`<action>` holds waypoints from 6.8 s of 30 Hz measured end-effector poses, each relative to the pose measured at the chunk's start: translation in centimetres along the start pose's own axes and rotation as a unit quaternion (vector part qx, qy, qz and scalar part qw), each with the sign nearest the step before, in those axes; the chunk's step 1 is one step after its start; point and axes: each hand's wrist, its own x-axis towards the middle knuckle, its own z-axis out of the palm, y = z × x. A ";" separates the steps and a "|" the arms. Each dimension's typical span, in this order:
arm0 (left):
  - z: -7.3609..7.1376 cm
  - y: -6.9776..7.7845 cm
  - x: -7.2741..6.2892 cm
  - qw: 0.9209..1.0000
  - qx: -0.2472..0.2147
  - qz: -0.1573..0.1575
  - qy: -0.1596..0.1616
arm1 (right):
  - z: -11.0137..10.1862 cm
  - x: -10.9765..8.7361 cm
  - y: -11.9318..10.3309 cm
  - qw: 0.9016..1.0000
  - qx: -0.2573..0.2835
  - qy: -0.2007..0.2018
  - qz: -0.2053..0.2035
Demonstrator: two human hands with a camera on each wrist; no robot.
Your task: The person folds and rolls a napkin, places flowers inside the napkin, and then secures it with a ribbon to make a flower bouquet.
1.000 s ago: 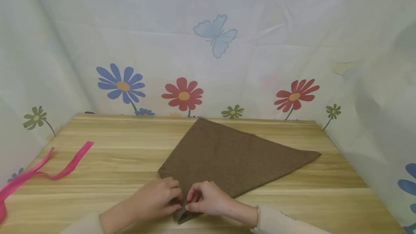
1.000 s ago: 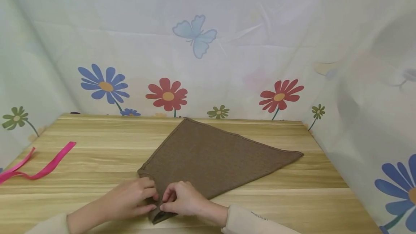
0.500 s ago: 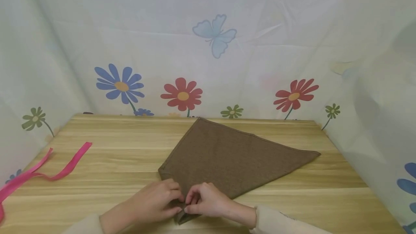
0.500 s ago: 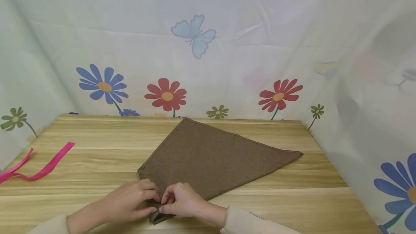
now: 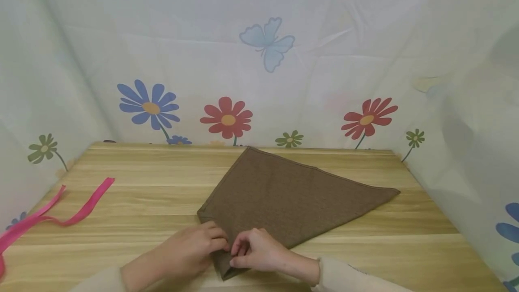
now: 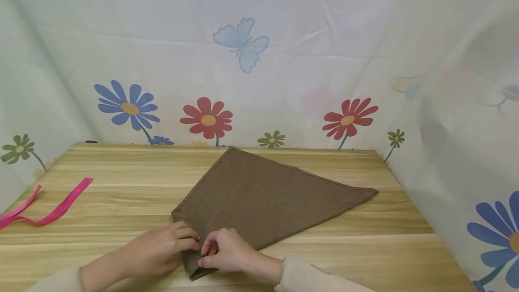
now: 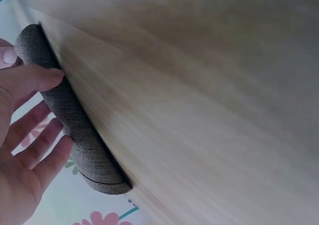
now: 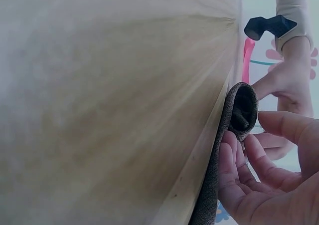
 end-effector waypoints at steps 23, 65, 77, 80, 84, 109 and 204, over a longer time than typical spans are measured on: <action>-0.4 -0.8 4.0 0.998 0.003 -0.014 -0.067 | 0.9 -1.8 0.3 0.958 0.252 0.055 0.128; 0.6 0.2 3.3 1.000 0.004 -0.006 0.013 | 0.3 -4.3 1.0 0.971 0.212 0.070 0.081; 1.2 -0.3 3.0 1.000 0.001 0.010 0.017 | 0.4 -4.2 1.2 0.971 0.209 0.067 0.093; 1.3 -0.5 3.1 1.000 0.002 0.007 0.017 | 0.4 -4.1 1.3 0.971 0.209 0.066 0.098; 1.3 -0.7 3.2 1.000 0.016 0.011 0.018 | 0.4 -4.0 1.3 0.970 0.209 0.067 0.102; 1.3 -1.0 4.5 0.998 0.055 0.012 -0.042 | 0.4 -3.5 1.6 0.971 0.201 0.068 0.112; 1.6 -0.9 7.2 0.997 -0.005 -0.037 -0.072 | -2.0 -4.7 3.7 0.959 0.222 0.119 0.133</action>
